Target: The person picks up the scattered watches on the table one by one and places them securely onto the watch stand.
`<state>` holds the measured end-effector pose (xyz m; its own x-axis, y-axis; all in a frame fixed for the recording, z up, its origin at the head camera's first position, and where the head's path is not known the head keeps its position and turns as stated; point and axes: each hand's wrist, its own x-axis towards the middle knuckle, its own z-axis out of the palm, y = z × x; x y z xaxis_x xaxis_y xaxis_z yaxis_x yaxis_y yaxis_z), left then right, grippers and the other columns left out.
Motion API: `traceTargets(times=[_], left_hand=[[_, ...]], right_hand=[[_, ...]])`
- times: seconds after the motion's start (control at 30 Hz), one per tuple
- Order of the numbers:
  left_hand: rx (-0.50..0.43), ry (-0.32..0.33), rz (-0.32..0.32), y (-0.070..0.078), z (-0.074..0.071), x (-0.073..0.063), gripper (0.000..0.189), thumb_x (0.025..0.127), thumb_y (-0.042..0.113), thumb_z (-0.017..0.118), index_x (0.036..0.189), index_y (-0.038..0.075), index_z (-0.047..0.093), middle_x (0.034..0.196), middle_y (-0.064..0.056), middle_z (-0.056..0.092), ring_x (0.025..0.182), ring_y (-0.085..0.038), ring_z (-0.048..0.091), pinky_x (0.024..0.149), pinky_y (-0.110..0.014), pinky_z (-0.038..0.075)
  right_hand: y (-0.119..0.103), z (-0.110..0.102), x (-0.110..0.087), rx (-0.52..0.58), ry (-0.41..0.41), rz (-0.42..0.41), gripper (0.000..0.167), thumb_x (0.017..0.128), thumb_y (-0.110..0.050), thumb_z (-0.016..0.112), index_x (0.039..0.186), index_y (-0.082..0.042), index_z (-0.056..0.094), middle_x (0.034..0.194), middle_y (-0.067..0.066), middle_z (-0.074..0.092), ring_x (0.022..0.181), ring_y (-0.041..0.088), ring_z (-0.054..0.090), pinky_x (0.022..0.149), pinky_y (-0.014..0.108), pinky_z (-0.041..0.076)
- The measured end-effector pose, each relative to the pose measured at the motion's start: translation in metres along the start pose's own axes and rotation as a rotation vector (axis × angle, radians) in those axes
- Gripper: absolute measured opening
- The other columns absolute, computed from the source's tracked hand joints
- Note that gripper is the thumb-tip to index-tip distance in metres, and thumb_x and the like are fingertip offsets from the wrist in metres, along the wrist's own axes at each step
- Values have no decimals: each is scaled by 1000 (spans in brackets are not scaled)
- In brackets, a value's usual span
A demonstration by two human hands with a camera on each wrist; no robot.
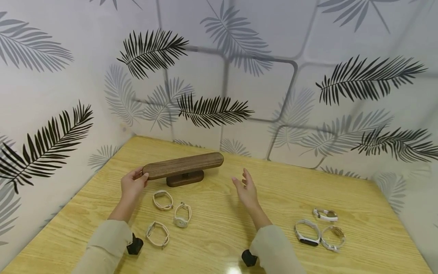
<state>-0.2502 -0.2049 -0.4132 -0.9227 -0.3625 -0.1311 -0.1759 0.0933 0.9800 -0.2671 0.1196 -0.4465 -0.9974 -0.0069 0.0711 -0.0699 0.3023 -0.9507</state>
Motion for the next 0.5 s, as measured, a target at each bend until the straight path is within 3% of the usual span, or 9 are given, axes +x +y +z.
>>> traceTargets(times=[0.3, 0.5], left_hand=[[-14, -118, 47, 2, 9, 12, 45, 97, 5, 46, 140, -4, 36, 134, -23, 42, 76, 8, 49, 72, -7, 49], [-8, -166, 46, 1, 10, 17, 46, 98, 5, 43, 142, -2, 32, 136, -22, 39, 84, 2, 50, 76, -9, 50]], right_hand=[[-3, -2, 9, 8, -64, -85, 56, 100, -19, 41, 145, 4, 18, 144, 33, 26, 127, 49, 37, 104, 58, 36], [-10, 1, 13, 139, -118, 4, 58, 100, -19, 41, 147, 2, 13, 146, 30, 23, 132, 48, 29, 109, 58, 27]])
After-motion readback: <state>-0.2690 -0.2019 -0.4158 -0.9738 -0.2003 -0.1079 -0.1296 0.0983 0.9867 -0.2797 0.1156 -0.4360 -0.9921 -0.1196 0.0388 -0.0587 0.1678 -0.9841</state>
